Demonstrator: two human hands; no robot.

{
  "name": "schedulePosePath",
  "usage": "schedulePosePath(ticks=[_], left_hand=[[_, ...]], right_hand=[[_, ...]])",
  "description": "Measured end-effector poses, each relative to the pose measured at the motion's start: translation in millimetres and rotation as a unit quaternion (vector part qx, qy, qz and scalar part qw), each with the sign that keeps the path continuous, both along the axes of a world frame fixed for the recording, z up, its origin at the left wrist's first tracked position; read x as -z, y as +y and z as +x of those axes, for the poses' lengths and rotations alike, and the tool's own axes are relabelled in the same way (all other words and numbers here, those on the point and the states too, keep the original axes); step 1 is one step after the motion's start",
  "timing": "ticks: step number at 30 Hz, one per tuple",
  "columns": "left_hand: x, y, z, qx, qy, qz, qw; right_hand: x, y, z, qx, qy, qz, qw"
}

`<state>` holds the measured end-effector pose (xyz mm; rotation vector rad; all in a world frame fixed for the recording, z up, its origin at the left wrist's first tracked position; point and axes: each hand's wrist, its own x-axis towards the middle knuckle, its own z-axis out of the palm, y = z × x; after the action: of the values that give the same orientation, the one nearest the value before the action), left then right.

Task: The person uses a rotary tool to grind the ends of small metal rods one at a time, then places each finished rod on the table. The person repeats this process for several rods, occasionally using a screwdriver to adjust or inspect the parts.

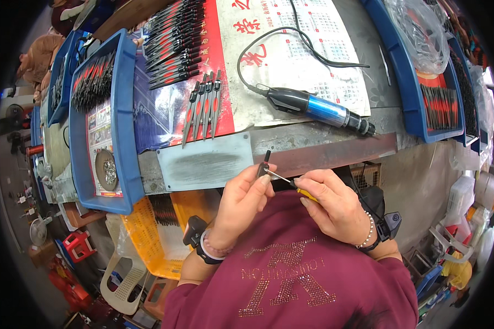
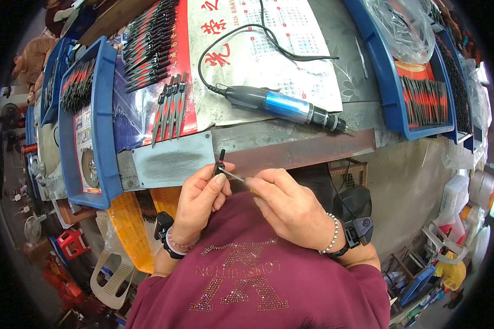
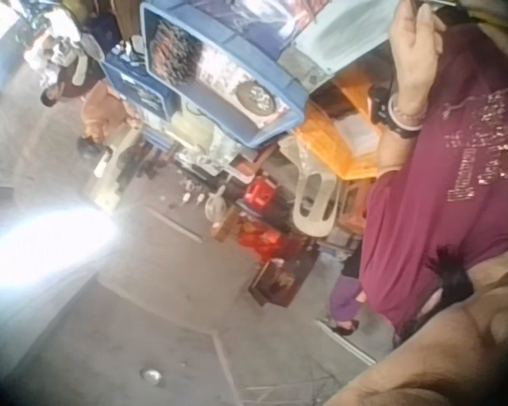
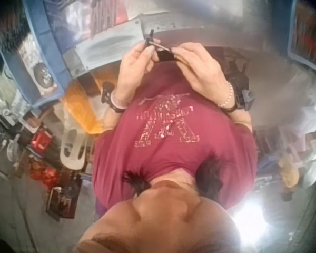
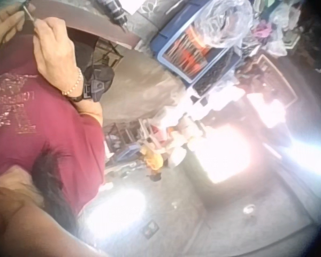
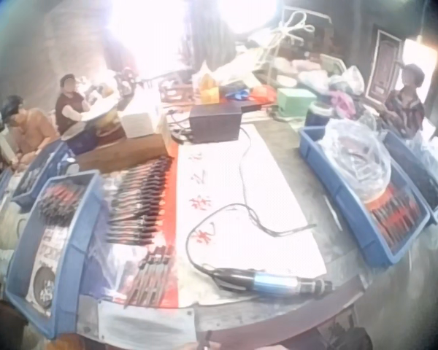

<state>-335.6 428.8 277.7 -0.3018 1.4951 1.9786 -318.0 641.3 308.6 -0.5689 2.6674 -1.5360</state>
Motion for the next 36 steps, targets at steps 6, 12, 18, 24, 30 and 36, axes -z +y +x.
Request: schedulePosePath(ticks=[6, 12, 18, 24, 30, 36], left_hand=[[12, 7, 7, 0.023, 0.217, -0.238, 0.946], [24, 6, 16, 0.034, 0.34, -0.348, 0.873], [28, 13, 21, 0.015, 0.371, -0.391, 0.842], [31, 19, 21, 0.019, 0.443, -0.435, 0.784], [17, 15, 22, -0.015, 0.149, -0.173, 0.973], [4, 3, 14, -0.035, 0.038, -0.039, 0.998]], right_hand=[[11, 1, 3, 0.038, -0.136, -0.113, 0.984], [22, -10, 14, -0.009, 0.093, 0.124, 0.988], [42, -14, 19, 0.073, -0.017, -0.099, 0.992], [36, 1, 17, 0.156, -0.552, -0.439, 0.692], [10, 0, 12, -0.013, -0.058, -0.012, 0.998], [3, -3, 7, -0.015, 0.033, 0.021, 0.999]])
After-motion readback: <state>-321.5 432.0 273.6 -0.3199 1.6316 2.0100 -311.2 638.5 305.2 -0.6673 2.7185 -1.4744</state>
